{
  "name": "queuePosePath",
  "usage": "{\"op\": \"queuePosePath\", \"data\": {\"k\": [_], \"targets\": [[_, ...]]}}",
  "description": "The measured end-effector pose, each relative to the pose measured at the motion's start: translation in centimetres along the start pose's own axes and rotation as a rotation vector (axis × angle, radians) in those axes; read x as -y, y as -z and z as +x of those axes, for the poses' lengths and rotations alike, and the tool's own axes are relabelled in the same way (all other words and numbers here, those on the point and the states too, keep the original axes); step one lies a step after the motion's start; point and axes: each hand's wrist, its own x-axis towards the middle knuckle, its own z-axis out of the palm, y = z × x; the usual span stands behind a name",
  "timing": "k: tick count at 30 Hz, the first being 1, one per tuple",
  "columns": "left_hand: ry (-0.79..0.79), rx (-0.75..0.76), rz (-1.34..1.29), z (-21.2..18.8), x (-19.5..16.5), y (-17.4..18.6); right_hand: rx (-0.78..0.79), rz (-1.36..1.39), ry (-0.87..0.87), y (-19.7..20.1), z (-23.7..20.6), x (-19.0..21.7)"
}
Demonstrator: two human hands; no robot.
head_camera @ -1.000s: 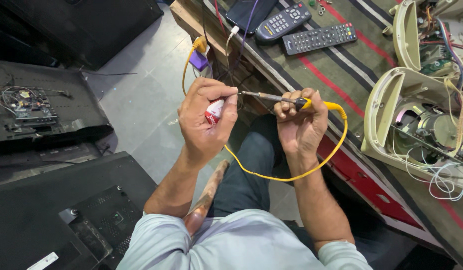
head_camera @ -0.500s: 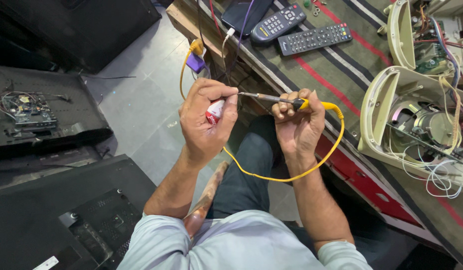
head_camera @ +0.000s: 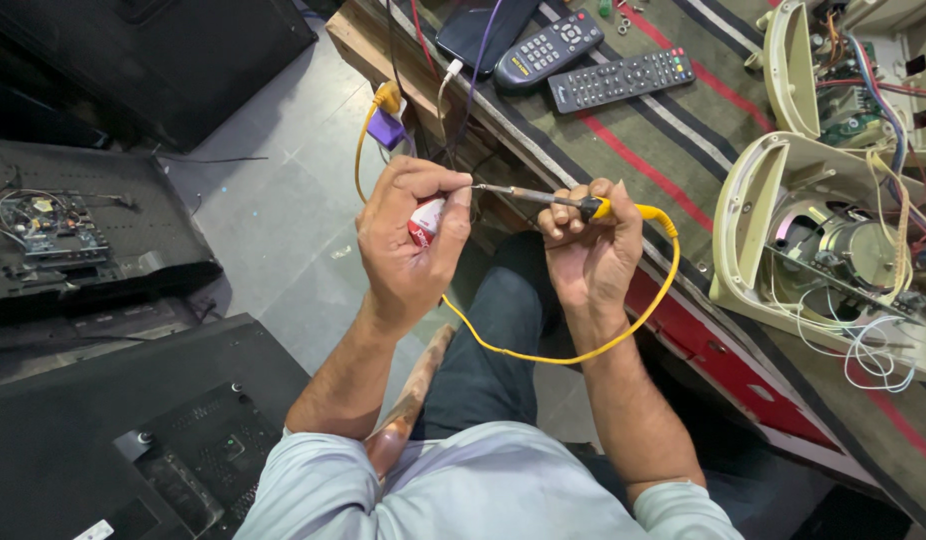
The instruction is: The person removes a circuit board from a disassembled electronic device, inspects it, and then uses a soldering iron to work on wires and components inside the device housing. The person handles the board and wires by hand and uses a soldering iron for soldering.
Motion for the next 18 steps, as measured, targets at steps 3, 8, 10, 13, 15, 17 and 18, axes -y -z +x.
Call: {"op": "queuePosePath", "data": {"k": [3,8,10,13,15,17,18], "targets": [[-0.023,-0.001,0.025,0.13,0.05,-0.08,-0.005,-0.002,-0.006,0.1,-0.03,0.11],[-0.001,0.009,-0.037,-0.02,-0.08,-0.03,-0.045,0.059,-0.042,0.53,0.25,0.08],[0.003,0.015,-0.053,-0.06,-0.12,-0.03,-0.035,0.086,-0.063,0.69,0.33,-0.04],[0.017,0.022,-0.068,-0.12,-0.21,-0.09,-0.017,0.106,-0.091,0.77,0.23,-0.19],[0.027,0.031,-0.079,-0.23,-0.3,-0.15,-0.028,0.108,-0.108,0.72,0.01,-0.14],[0.027,0.026,-0.097,-0.44,-0.42,-0.18,-0.007,0.121,-0.116,0.58,-0.27,-0.04],[0.027,0.021,-0.106,-0.55,-0.46,-0.16,0.006,0.127,-0.122,0.49,-0.41,0.01]]}}
